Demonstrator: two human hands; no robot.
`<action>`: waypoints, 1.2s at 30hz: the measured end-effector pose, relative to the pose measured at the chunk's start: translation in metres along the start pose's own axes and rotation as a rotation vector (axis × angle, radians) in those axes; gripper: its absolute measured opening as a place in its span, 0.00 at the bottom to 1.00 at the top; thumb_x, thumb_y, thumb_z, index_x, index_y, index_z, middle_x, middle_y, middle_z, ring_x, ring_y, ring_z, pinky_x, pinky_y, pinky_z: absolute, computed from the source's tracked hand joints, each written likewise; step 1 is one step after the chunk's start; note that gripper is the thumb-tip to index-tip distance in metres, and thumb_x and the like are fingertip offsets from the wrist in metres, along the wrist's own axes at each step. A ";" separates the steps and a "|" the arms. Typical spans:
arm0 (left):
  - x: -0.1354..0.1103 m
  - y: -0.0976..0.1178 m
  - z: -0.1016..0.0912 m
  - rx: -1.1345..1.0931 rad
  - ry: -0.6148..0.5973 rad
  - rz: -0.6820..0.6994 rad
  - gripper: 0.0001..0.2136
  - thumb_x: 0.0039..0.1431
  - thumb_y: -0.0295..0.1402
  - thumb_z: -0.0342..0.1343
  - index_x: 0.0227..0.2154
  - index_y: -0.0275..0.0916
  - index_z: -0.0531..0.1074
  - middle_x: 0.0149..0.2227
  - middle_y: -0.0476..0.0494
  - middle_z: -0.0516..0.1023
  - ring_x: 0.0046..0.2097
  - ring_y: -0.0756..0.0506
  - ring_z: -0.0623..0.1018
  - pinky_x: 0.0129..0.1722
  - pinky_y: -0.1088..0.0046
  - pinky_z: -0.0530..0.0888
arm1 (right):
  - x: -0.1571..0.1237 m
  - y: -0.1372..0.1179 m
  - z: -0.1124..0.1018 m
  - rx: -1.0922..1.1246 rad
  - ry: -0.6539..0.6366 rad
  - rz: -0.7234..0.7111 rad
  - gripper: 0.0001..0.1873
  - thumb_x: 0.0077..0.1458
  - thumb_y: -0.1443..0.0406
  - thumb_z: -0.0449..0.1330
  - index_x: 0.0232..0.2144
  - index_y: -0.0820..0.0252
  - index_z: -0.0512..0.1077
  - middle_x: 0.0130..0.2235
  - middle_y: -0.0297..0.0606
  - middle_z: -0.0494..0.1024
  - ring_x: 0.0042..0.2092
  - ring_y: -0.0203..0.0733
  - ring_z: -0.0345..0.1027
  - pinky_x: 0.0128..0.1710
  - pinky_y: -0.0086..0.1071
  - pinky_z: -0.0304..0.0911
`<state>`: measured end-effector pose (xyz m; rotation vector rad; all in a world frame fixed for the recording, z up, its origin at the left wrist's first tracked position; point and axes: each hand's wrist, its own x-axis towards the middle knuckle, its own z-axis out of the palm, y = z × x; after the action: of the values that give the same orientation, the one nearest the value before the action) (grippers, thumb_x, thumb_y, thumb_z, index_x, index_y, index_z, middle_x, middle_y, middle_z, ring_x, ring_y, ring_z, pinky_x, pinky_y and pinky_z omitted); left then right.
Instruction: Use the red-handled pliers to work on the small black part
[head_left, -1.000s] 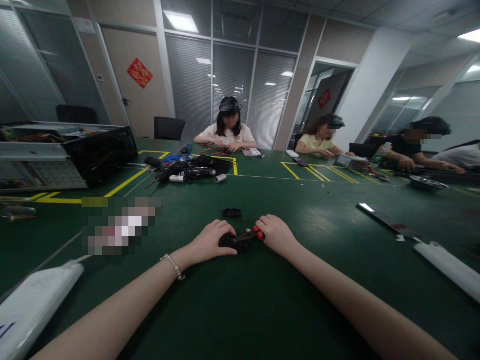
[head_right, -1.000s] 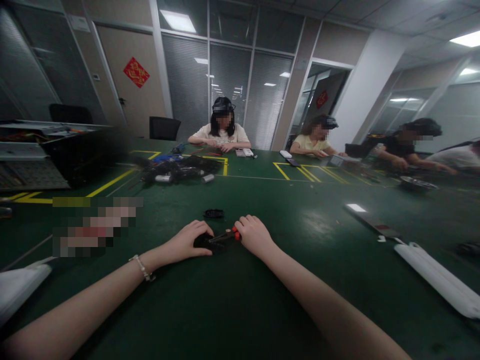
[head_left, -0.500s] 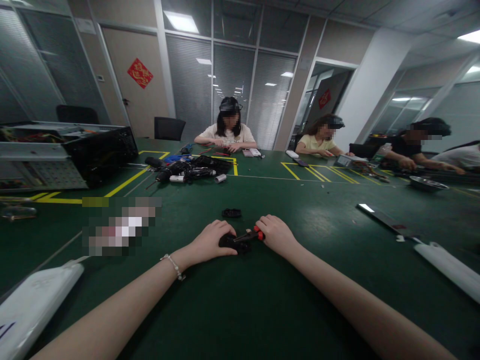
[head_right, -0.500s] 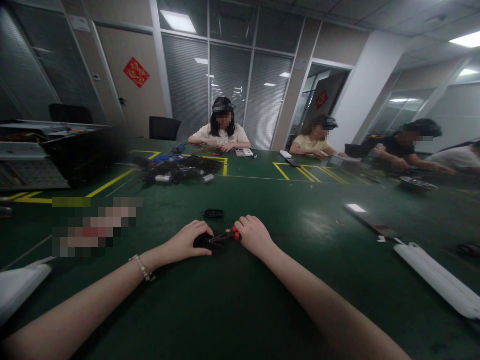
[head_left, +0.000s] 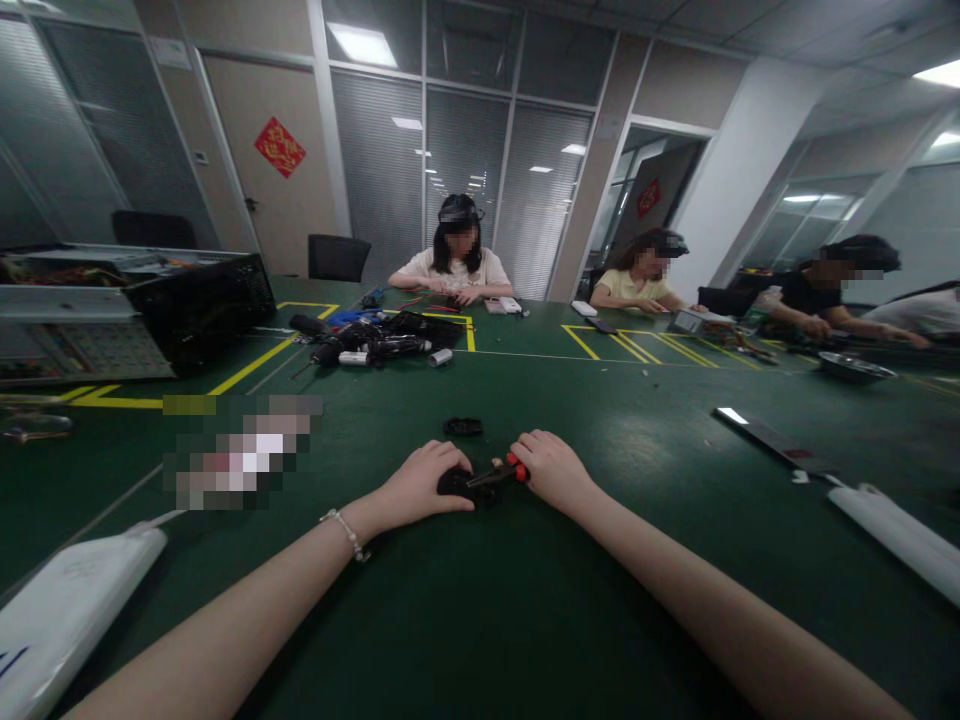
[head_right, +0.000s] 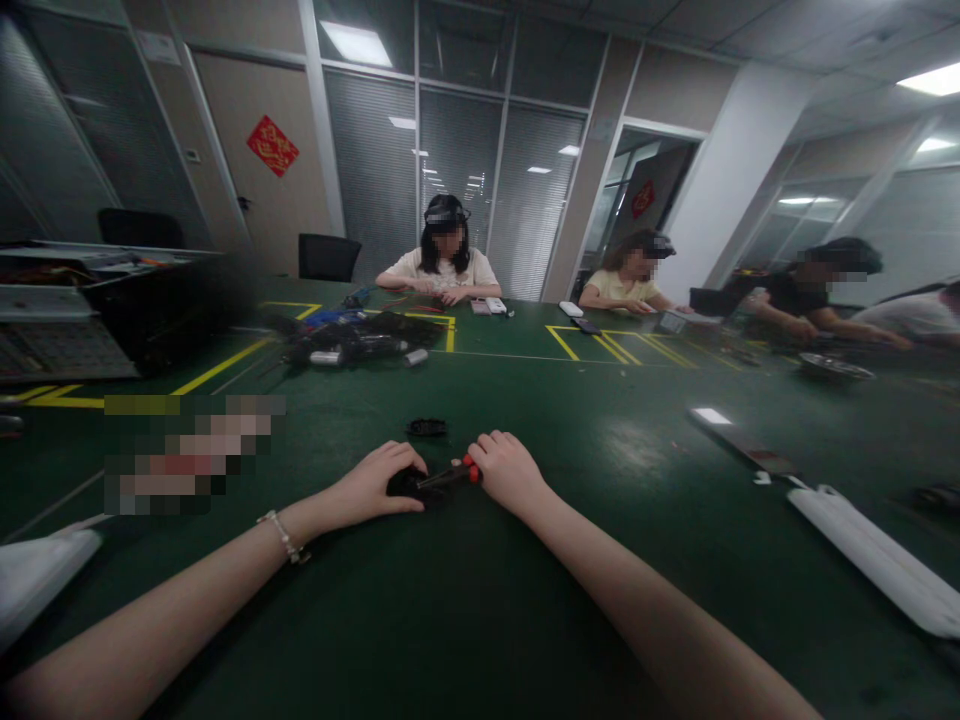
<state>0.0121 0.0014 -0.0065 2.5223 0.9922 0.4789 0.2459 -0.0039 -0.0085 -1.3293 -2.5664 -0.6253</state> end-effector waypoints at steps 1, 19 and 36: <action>0.000 0.000 0.000 0.001 -0.002 0.000 0.17 0.48 0.46 0.56 0.38 0.43 0.65 0.41 0.48 0.67 0.43 0.43 0.65 0.41 0.68 0.63 | 0.000 0.000 0.000 0.000 0.001 0.003 0.07 0.51 0.69 0.51 0.31 0.63 0.68 0.33 0.40 0.70 0.35 0.40 0.60 0.36 0.32 0.55; 0.000 -0.001 0.000 -0.013 -0.004 -0.005 0.17 0.48 0.46 0.56 0.38 0.43 0.66 0.41 0.48 0.67 0.43 0.44 0.65 0.40 0.68 0.63 | -0.001 0.000 -0.001 0.001 0.003 0.018 0.07 0.50 0.71 0.51 0.32 0.63 0.68 0.34 0.40 0.70 0.35 0.40 0.61 0.37 0.32 0.55; -0.001 0.003 -0.002 -0.004 -0.001 -0.013 0.17 0.47 0.46 0.56 0.37 0.42 0.66 0.41 0.48 0.67 0.43 0.43 0.65 0.41 0.67 0.63 | -0.001 0.002 0.005 -0.006 0.029 0.011 0.07 0.51 0.70 0.50 0.31 0.63 0.67 0.33 0.40 0.70 0.35 0.39 0.60 0.36 0.31 0.54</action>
<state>0.0121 -0.0006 -0.0039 2.5103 1.0057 0.4753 0.2483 -0.0019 -0.0131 -1.3259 -2.5348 -0.6456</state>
